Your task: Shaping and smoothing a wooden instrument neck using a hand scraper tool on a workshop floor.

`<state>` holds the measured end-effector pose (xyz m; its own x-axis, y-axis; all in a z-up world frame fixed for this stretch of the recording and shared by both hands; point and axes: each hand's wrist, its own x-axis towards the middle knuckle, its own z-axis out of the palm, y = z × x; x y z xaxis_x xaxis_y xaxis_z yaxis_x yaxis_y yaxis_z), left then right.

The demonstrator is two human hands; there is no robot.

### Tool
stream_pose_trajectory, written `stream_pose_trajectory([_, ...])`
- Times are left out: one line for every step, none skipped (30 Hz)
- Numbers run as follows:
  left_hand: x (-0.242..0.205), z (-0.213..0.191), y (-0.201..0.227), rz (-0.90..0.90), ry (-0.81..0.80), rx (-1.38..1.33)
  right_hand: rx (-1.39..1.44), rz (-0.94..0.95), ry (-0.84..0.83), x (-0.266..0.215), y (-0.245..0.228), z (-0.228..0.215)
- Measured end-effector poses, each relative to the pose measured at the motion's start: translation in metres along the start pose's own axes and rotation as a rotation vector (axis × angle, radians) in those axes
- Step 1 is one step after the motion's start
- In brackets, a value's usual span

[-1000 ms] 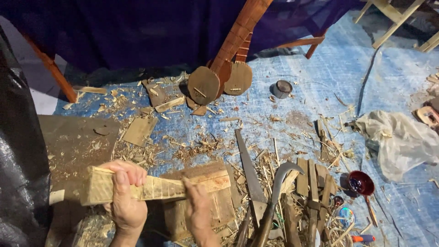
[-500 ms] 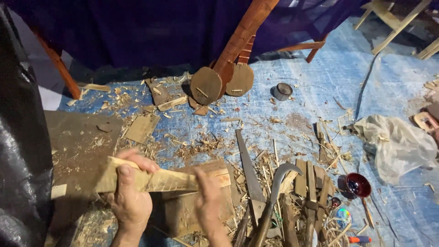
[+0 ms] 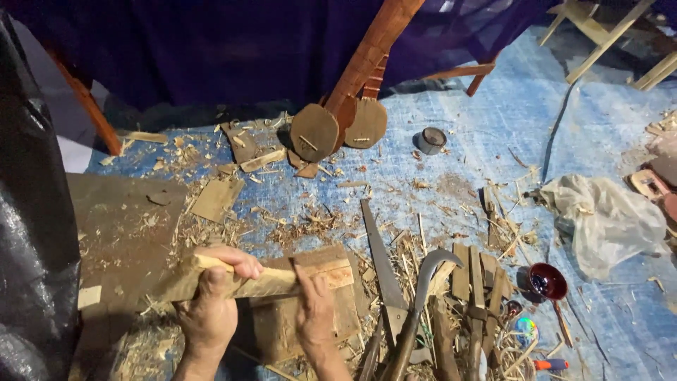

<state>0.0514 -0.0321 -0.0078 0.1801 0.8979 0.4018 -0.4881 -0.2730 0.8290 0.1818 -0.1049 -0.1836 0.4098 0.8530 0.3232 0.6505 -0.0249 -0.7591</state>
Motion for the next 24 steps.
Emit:
stream_pose_trajectory([0.001,-0.001,0.001,-0.025,-0.023,-0.028,-0.092,-0.011,0.05,-0.006,0.034,0.016])
stream_pose_trajectory([0.005,-0.004,0.002,-0.02,-0.024,-0.028,-0.091,-0.015,0.052,-0.018,0.066,0.022])
stream_pose_trajectory([0.009,-0.007,0.004,-0.052,-0.05,0.049,-0.323,0.185,-0.189,-0.03,0.1,0.029])
stream_pose_trajectory([0.013,-0.011,0.005,-0.087,-0.074,0.126,-0.553,0.387,-0.434,-0.043,0.133,0.035])
stream_pose_trajectory([0.012,-0.015,0.001,-0.085,-0.073,0.128,-0.552,0.384,-0.434,-0.037,0.119,0.028])
stream_pose_trajectory([0.013,-0.02,-0.003,-0.133,-0.016,0.039,-0.46,0.349,-0.289,-0.03,0.105,0.02])
stream_pose_trajectory([0.012,-0.024,-0.007,-0.181,0.042,-0.051,-0.366,0.313,-0.146,-0.024,0.092,0.013])
stream_pose_trajectory([0.01,-0.018,-0.005,-0.19,0.045,-0.047,-0.365,0.321,-0.153,-0.008,0.052,-0.007])
stream_pose_trajectory([0.007,-0.011,-0.002,-0.079,0.076,-0.087,-0.127,0.227,-0.107,0.009,0.013,-0.027])
stream_pose_trajectory([0.009,-0.003,-0.002,0.038,0.104,-0.133,0.105,0.126,-0.053,0.033,-0.024,-0.048])
stream_pose_trajectory([0.006,0.0,-0.007,0.035,0.103,-0.136,0.103,0.129,-0.051,0.032,-0.045,-0.057])
stream_pose_trajectory([0.003,0.003,-0.012,0.072,0.158,-0.046,0.12,0.025,-0.157,0.033,-0.065,-0.066])
stream_pose_trajectory([0.0,0.005,-0.017,0.108,0.214,0.043,0.135,-0.08,-0.263,0.033,-0.086,-0.074])
stream_pose_trajectory([0.003,0.004,-0.014,0.112,0.217,0.041,0.134,-0.085,-0.265,0.027,-0.074,-0.065])
stream_pose_trajectory([0.006,0.002,-0.011,0.113,0.218,-0.017,0.079,-0.056,-0.278,0.022,-0.063,-0.056])
stream_pose_trajectory([0.007,-0.002,-0.008,0.119,0.219,-0.073,0.027,-0.031,-0.293,0.014,-0.051,-0.045])
stream_pose_trajectory([0.008,-0.005,-0.004,0.127,0.224,-0.071,0.029,-0.04,-0.297,0.008,-0.033,-0.036])
stream_pose_trajectory([0.008,-0.007,0.0,0.118,0.252,-0.061,0.002,-0.013,-0.312,0.0,-0.016,-0.03])
stream_pose_trajectory([0.009,-0.009,0.004,0.11,0.279,-0.052,-0.025,0.015,-0.327,-0.008,0.001,-0.024])
stream_pose_trajectory([0.007,-0.006,0.014,0.119,0.281,-0.06,-0.032,0.005,-0.324,-0.024,0.017,-0.02])
stream_pose_trajectory([0.005,-0.003,0.025,0.143,0.269,-0.004,0.034,0.312,-0.466,-0.04,0.033,-0.017])
stream_pose_trajectory([0.005,-0.001,0.036,0.167,0.254,0.054,0.104,0.624,-0.599,-0.054,0.048,-0.012])
stream_pose_trajectory([0.004,0.001,0.052,0.176,0.254,0.049,0.1,0.615,-0.595,-0.064,0.065,-0.014])
stream_pose_trajectory([-0.001,0.0,0.07,0.196,0.306,0.096,-0.003,0.583,-0.538,-0.074,0.082,-0.013])
